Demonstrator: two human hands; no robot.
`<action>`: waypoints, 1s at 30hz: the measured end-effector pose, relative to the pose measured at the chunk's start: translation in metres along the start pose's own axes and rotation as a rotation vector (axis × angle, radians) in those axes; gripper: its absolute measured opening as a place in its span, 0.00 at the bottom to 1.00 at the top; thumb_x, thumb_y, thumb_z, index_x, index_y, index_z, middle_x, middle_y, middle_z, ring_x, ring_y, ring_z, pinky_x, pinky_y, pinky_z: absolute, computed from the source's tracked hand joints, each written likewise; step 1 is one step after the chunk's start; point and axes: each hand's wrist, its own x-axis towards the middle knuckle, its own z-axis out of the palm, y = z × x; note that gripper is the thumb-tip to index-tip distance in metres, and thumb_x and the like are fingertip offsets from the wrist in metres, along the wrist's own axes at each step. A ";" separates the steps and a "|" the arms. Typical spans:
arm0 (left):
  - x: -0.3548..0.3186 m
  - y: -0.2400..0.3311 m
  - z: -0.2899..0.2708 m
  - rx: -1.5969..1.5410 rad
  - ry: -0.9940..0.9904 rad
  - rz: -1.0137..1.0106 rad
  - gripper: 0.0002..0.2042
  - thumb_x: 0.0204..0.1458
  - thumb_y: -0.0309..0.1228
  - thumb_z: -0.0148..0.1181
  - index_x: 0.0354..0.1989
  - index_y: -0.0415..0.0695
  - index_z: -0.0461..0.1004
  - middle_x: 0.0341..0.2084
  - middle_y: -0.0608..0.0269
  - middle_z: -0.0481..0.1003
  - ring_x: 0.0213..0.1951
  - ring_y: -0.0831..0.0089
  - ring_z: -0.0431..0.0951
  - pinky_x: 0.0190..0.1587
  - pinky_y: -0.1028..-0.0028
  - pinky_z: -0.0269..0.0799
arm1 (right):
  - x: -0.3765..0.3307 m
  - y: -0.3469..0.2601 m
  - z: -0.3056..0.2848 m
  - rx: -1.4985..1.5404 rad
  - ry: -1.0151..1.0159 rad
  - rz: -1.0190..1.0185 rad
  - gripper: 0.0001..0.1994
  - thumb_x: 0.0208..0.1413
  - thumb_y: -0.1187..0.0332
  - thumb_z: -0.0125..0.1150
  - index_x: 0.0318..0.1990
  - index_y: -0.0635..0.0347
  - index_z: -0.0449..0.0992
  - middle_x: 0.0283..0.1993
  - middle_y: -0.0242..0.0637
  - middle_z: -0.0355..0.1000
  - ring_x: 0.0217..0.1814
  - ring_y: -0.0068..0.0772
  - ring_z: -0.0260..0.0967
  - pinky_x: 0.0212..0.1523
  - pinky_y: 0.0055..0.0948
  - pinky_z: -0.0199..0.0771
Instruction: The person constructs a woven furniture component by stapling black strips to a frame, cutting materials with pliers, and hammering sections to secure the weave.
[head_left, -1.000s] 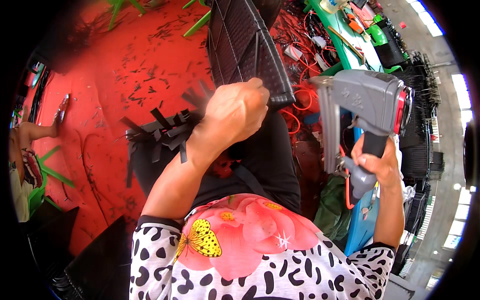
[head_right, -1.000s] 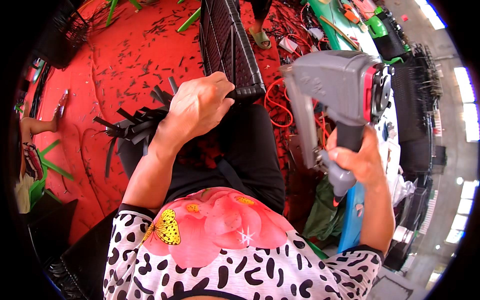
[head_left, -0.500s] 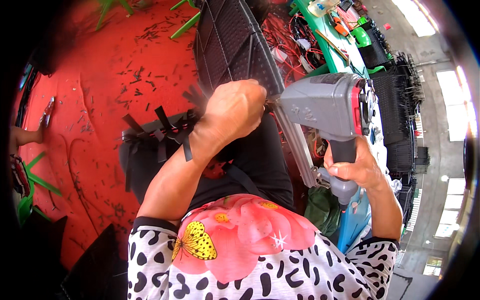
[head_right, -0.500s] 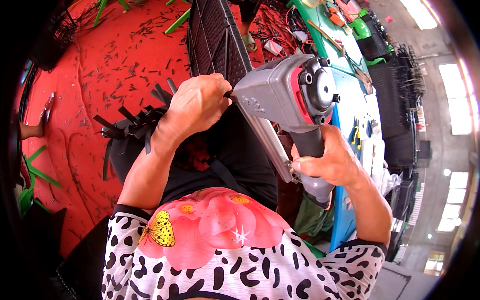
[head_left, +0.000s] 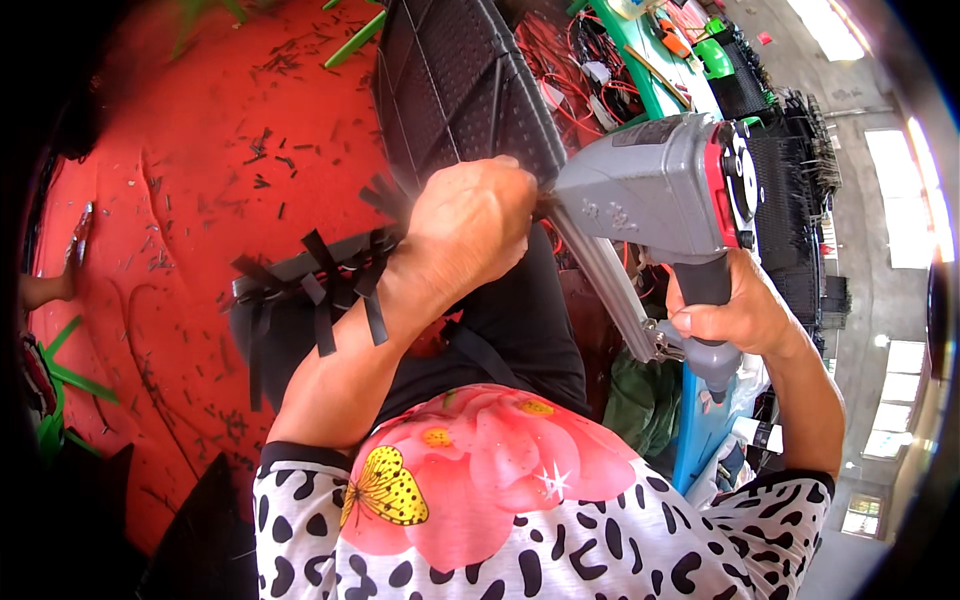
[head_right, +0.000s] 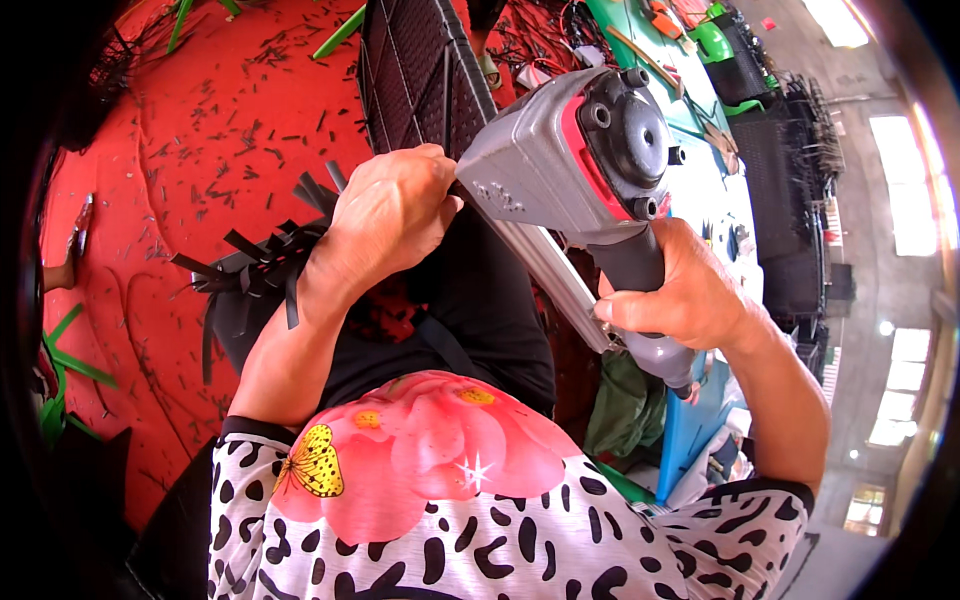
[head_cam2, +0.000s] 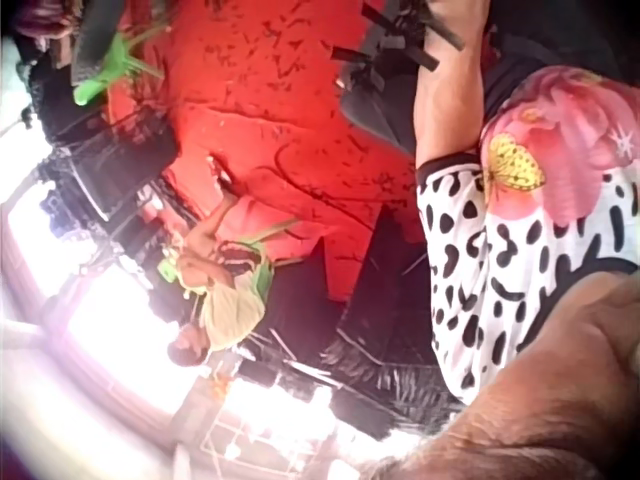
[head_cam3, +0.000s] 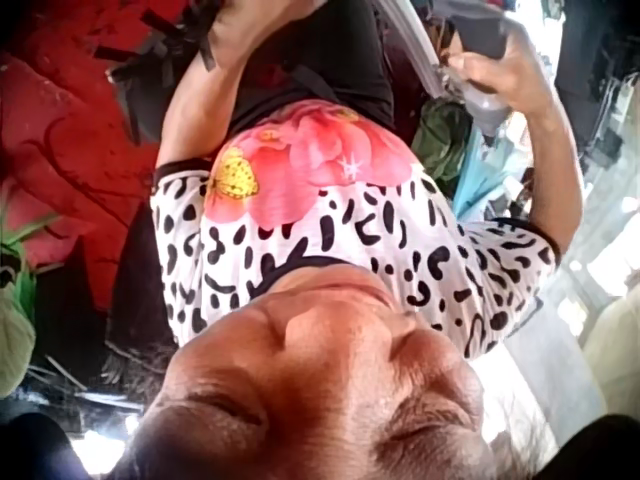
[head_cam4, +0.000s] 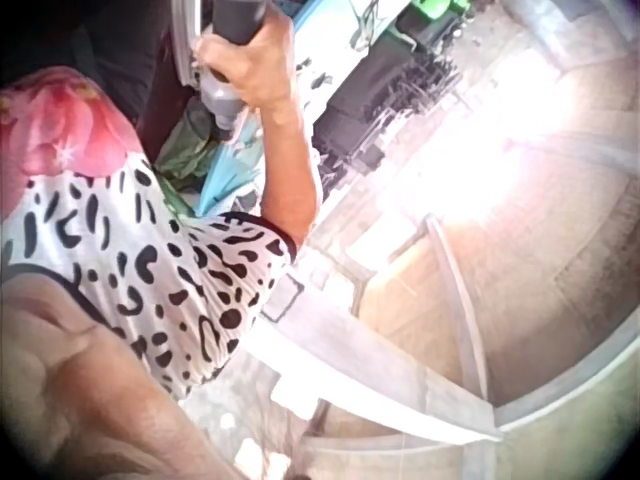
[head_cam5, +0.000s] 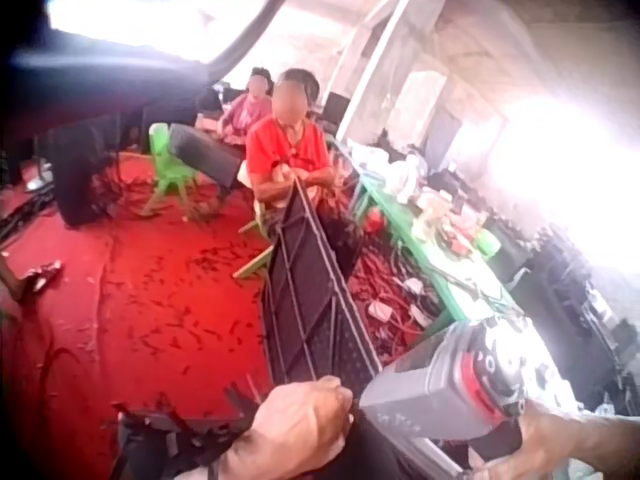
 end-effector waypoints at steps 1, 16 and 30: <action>0.000 0.000 0.000 -0.007 0.001 -0.007 0.05 0.43 0.27 0.61 0.25 0.38 0.73 0.26 0.54 0.71 0.33 0.54 0.74 0.37 0.62 0.71 | 0.000 0.001 -0.001 -0.028 -0.003 0.018 0.08 0.38 0.70 0.65 0.24 0.62 0.73 0.21 0.27 0.68 0.24 0.18 0.64 0.28 0.23 0.64; 0.000 0.000 -0.001 -0.019 -0.027 -0.029 0.06 0.45 0.28 0.60 0.29 0.39 0.74 0.28 0.55 0.72 0.34 0.55 0.75 0.37 0.61 0.71 | 0.001 -0.012 -0.004 -0.039 -0.007 0.080 0.09 0.34 0.70 0.65 0.23 0.61 0.71 0.20 0.26 0.66 0.22 0.17 0.63 0.26 0.22 0.62; -0.005 0.002 0.003 -0.048 0.065 -0.037 0.07 0.42 0.28 0.62 0.26 0.40 0.71 0.29 0.55 0.71 0.33 0.53 0.74 0.35 0.61 0.71 | 0.002 -0.025 -0.007 -0.028 -0.002 0.162 0.12 0.34 0.67 0.65 0.28 0.60 0.72 0.21 0.26 0.67 0.23 0.18 0.64 0.27 0.23 0.65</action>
